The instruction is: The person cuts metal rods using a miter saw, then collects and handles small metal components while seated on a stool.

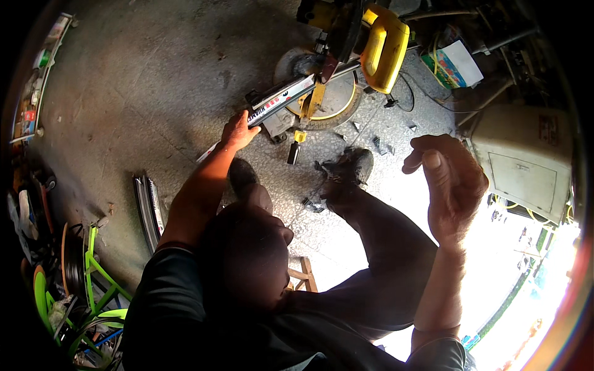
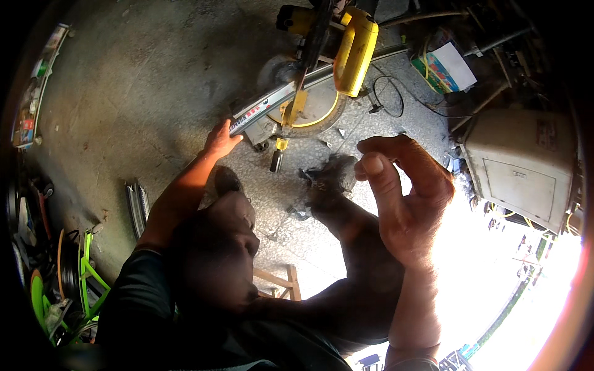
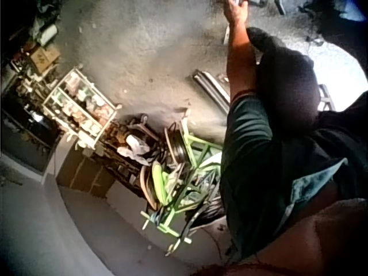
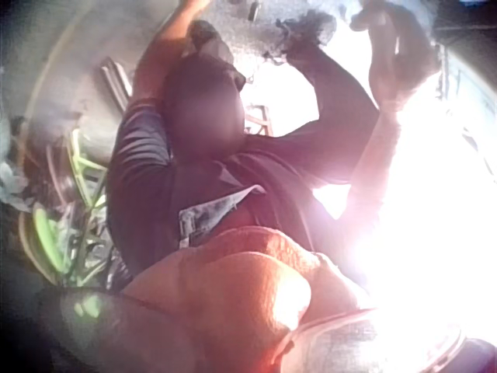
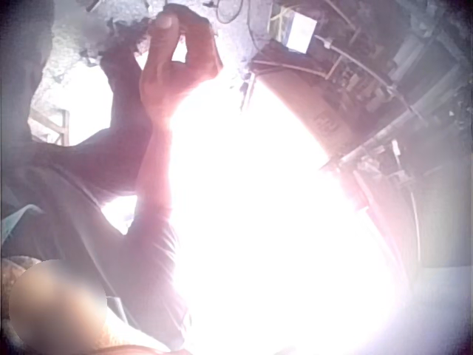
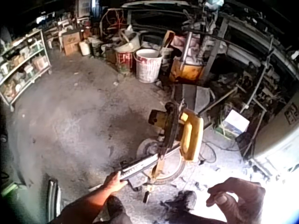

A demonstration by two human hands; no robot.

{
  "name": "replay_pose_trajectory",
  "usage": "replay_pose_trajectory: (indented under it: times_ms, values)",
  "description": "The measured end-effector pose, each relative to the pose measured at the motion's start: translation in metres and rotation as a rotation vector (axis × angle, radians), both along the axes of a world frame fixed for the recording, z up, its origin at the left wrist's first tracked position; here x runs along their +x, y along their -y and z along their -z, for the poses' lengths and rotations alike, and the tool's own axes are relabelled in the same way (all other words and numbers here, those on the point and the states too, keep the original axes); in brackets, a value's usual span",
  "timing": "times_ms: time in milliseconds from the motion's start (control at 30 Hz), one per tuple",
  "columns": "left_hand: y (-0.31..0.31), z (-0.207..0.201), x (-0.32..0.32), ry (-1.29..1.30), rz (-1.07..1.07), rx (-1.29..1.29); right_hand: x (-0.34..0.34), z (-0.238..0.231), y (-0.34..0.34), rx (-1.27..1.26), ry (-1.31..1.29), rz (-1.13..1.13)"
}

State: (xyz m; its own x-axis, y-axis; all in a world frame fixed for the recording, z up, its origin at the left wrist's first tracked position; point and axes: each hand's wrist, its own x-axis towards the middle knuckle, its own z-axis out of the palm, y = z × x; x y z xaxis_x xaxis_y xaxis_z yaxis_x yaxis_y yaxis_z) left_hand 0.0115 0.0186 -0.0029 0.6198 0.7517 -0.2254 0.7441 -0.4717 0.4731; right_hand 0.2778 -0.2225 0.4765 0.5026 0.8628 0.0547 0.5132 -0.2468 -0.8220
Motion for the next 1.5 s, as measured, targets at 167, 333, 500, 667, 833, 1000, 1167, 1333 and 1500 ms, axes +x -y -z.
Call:
replay_pose_trajectory:
  times_ms: [167, 333, 500, 667, 833, 1000, 1167, 1333, 1500]
  values:
    - [0.000, 0.005, -0.019, -0.047, -0.041, -0.037, 0.002, 0.006, 0.000, 0.008, -0.009, -0.033]
    - [0.004, -0.026, 0.003, -0.023, 0.011, -0.001, -0.001, 0.005, -0.005, -0.057, 0.002, -0.017]
    - [0.004, -0.046, 0.018, -0.058, 0.001, -0.023, -0.004, 0.008, -0.009, -0.050, -0.025, -0.019]
    - [0.000, -0.038, 0.018, 0.009, 0.017, 0.034, -0.004, 0.011, -0.010, -0.042, -0.031, -0.035]
    - [-0.002, -0.030, 0.018, -0.021, 0.013, 0.061, 0.004, 0.015, -0.018, 0.066, -0.076, 0.102]
    - [-0.004, -0.032, 0.019, -0.117, 0.000, -0.017, 0.044, 0.028, -0.061, -0.100, 0.085, 0.293]
    - [-0.003, -0.044, 0.034, -0.186, 0.011, -0.114, 0.086, 0.066, -0.120, -0.206, -0.242, 0.275]
    - [-0.007, -0.046, 0.032, -0.208, -0.002, -0.187, 0.124, 0.111, -0.171, -0.035, -0.657, 0.332]
    - [-0.009, -0.027, 0.025, -0.179, -0.007, -0.141, 0.137, 0.107, -0.185, -0.132, -0.920, 0.442]
